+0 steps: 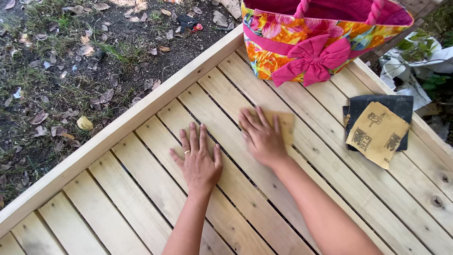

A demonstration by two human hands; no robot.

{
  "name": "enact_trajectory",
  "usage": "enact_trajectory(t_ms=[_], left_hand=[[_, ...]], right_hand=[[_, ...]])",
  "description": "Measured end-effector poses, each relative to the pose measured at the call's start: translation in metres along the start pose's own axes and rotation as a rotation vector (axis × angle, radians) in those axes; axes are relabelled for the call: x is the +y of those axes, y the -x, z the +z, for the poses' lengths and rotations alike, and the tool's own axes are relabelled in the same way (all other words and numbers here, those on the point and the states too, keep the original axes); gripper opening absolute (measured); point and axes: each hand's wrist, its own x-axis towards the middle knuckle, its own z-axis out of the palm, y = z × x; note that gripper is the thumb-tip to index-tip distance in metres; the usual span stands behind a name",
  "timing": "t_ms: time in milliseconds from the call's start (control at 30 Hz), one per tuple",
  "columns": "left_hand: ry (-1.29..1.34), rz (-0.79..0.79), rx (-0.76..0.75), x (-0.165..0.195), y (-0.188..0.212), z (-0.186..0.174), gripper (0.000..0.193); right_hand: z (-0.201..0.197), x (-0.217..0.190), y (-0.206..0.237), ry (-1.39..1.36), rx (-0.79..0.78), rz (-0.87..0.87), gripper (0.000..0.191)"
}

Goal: The person sits on a slatted wooden frame outdoors and sands its surface and edges by hand using sheets of sandpaper, working across different planks and corners of the frame.

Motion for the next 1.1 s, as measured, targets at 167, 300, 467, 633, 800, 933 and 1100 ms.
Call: enact_trajectory(t_ms=[167,300,467,633,800,933,1100], left_hand=[[-0.012,-0.008,-0.001,0.002,-0.003,-0.005,0.071],[-0.003,-0.011,0.0,0.003,-0.005,-0.008,0.071],[-0.002,0.009,0.02,0.002,-0.004,-0.004,0.071],[-0.016,0.017,0.029,0.003,-0.005,0.001,0.071],[-0.038,0.01,0.024,0.003,-0.001,0.001,0.072],[-0.055,0.002,0.013,0.002,-0.003,0.0,0.073],[-0.009,0.016,0.025,-0.001,-0.005,-0.004,0.072]], right_hand=[[0.022,-0.035,-0.136,-0.013,0.069,-0.021,0.055],[0.008,-0.028,-0.083,-0.042,-0.002,-0.059,0.056],[-0.046,0.018,0.128,0.0,-0.068,-0.011,0.058],[-0.054,0.024,0.176,0.055,-0.071,0.025,0.06],[0.006,-0.017,-0.006,0.018,-0.035,-0.059,0.054],[0.04,-0.049,-0.128,-0.021,0.042,-0.081,0.055],[0.005,-0.021,-0.07,-0.002,0.014,-0.083,0.06]])
